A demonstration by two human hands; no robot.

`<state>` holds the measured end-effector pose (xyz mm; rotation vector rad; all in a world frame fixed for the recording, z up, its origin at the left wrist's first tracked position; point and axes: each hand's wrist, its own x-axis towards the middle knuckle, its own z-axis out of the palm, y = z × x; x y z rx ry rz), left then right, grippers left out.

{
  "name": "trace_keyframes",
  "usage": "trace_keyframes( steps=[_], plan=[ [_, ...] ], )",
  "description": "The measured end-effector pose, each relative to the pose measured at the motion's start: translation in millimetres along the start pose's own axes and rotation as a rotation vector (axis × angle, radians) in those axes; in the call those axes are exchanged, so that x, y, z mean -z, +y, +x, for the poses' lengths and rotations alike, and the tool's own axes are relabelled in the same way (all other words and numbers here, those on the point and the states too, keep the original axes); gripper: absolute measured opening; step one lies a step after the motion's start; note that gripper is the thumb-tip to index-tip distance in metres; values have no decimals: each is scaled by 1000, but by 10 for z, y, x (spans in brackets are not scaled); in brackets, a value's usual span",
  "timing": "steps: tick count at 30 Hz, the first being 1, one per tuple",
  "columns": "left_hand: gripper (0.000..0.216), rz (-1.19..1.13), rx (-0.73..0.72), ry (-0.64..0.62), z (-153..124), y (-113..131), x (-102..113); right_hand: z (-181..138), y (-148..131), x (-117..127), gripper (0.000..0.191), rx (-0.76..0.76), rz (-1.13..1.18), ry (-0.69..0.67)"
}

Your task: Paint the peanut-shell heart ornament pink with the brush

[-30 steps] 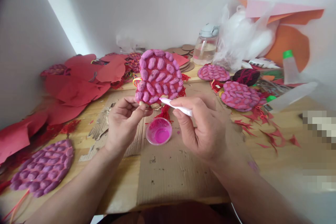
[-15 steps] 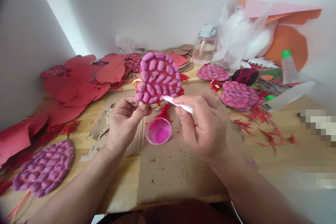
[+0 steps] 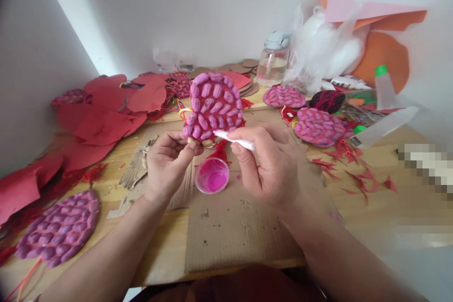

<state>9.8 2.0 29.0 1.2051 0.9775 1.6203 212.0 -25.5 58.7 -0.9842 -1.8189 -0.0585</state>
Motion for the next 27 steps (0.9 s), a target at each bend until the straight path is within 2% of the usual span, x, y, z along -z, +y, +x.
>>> trace_keyframes(
  steps=[3,9,13,16,18,22,27],
  plan=[
    [30,9,-20,-7,-3,-1,4,-4,-5,8,23,9,-10,-26],
    [33,16,-44,-6,4,-9,8,-6,4,20,21,13,-23,46],
    [33,30,-59,-20,13,-23,14,-1,21,15,22,66,-4,28],
    [33,4,-61,-22,16,-25,17,4,28,7,18,40,-38,64],
    [34,-14,-53,-24,17,-25,17,9,29,-3,17,27,-40,86],
    [34,-35,-18,-15,17,-27,16,22,26,-30,19,65,2,38],
    [35,-43,20,1,14,-29,12,27,39,-24,19,39,-63,50]
  ],
)
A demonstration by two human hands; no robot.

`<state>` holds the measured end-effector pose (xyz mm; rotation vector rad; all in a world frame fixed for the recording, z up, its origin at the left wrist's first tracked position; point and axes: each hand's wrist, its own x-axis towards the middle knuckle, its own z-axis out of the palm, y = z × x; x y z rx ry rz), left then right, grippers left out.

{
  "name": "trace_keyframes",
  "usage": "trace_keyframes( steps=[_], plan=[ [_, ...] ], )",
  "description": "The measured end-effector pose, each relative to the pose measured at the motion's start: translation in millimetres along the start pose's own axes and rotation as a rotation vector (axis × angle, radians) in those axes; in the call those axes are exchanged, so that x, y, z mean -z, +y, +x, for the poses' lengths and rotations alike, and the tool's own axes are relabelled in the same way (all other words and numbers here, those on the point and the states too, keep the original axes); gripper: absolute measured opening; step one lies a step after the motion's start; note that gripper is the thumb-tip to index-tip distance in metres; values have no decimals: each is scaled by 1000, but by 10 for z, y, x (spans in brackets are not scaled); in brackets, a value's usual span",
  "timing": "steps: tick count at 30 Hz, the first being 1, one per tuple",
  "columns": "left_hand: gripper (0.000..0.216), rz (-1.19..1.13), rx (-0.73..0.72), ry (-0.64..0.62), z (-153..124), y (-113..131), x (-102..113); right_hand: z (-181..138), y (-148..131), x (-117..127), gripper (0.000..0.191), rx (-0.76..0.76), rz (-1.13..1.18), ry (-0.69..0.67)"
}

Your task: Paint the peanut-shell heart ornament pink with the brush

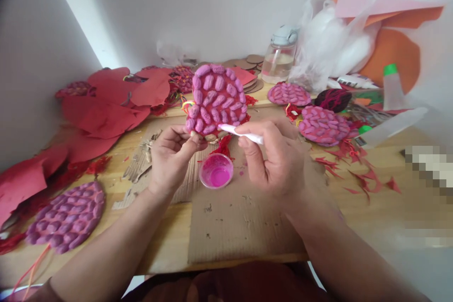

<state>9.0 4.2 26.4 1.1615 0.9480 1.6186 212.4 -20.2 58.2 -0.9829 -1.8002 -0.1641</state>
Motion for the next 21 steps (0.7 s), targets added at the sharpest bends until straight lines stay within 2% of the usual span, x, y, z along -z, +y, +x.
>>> trace_keyframes(
  steps=[9,13,21],
  plan=[
    [35,-27,14,-2,-5,16,-7,-14,-11,8,19,-33,52,-26],
    [34,-13,7,5,-4,13,8,-42,-1,2,19,-37,33,13],
    [31,4,-13,3,-12,39,5,-50,-44,20,23,29,50,20]
  ],
)
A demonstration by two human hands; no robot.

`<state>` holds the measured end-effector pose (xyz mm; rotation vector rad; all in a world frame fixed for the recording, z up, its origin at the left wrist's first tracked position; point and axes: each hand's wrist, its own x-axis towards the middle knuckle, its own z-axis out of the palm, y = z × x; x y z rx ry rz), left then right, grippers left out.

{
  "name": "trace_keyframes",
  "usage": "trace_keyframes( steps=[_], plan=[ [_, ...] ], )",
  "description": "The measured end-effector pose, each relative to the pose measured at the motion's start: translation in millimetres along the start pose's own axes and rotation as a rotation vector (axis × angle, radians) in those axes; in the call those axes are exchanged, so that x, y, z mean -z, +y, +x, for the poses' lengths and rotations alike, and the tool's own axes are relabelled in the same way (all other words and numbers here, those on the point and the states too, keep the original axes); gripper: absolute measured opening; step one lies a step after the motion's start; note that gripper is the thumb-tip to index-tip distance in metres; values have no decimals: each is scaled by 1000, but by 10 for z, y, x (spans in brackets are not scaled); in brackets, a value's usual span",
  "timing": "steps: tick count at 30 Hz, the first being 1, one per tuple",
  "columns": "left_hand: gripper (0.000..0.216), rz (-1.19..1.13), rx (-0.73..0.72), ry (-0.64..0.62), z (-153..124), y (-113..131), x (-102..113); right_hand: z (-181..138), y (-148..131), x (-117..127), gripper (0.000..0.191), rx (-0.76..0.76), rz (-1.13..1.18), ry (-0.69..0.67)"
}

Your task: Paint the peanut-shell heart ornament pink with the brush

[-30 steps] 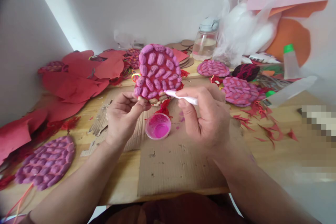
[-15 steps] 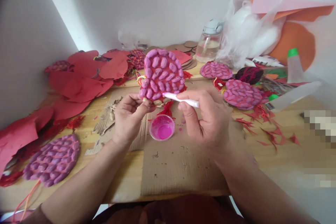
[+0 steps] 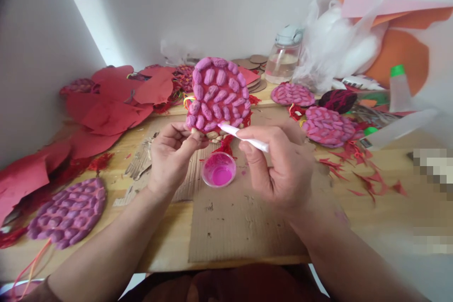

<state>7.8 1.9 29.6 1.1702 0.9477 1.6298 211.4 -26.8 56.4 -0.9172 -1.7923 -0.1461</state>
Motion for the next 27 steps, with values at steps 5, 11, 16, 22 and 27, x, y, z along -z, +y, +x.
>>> trace_keyframes(
  steps=[5,11,16,22,27],
  plan=[
    [29,-25,23,4,7,-20,16,-6,-40,-28,23,42,-73,-29],
    [27,-35,42,26,26,-18,26,-8,-66,-39,23,46,-70,-11],
    [31,-39,49,26,15,-8,-1,-2,-61,-59,19,67,-112,-20],
    [26,-66,60,25,29,-24,18,-9,-46,-74,18,79,-108,-10],
    [27,-79,82,25,28,-46,24,10,-22,-103,17,91,-102,-23]
  ],
)
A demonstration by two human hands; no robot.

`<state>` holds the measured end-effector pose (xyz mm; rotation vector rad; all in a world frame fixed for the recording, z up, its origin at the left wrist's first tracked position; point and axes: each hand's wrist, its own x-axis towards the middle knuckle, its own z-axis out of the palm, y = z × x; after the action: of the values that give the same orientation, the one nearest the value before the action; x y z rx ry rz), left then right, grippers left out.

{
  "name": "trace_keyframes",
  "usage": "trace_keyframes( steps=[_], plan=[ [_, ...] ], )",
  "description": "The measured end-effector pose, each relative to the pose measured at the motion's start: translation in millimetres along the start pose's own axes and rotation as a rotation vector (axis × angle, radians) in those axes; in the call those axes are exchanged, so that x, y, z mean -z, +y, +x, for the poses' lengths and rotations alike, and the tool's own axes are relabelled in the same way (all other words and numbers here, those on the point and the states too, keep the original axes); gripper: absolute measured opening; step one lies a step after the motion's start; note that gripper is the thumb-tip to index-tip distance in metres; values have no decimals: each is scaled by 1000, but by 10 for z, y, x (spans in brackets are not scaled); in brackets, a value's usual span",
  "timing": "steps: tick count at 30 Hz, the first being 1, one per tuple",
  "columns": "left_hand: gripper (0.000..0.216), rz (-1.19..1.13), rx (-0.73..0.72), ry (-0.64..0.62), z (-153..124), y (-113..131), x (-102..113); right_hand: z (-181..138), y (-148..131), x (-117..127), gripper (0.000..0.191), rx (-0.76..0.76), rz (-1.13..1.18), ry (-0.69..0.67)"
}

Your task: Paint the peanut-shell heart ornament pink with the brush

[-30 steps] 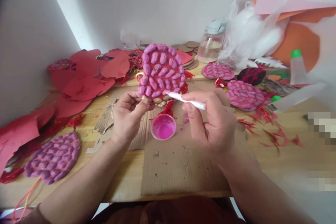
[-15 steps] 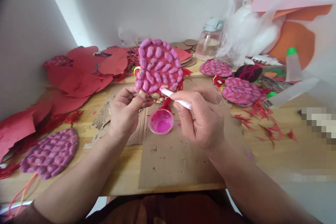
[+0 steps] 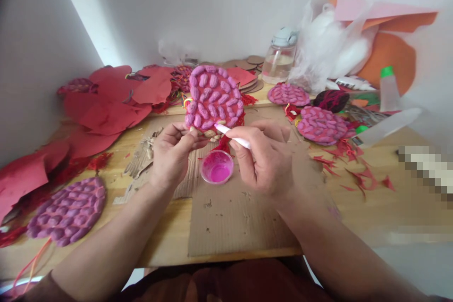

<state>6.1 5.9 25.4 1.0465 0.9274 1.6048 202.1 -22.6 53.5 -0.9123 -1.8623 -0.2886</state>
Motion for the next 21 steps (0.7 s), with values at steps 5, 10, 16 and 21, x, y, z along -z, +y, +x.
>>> trace_keyframes(
  steps=[5,10,16,21],
  plan=[
    [28,33,-9,5,1,4,-7,-27,23,66,21,-46,-42,22],
    [27,21,-5,14,0,14,-14,-38,12,86,24,-53,-8,18],
    [29,31,0,18,-4,10,-6,-23,14,65,21,-44,-17,21],
    [27,9,12,18,-1,-1,-6,-23,19,69,20,-41,-6,44]
  ],
)
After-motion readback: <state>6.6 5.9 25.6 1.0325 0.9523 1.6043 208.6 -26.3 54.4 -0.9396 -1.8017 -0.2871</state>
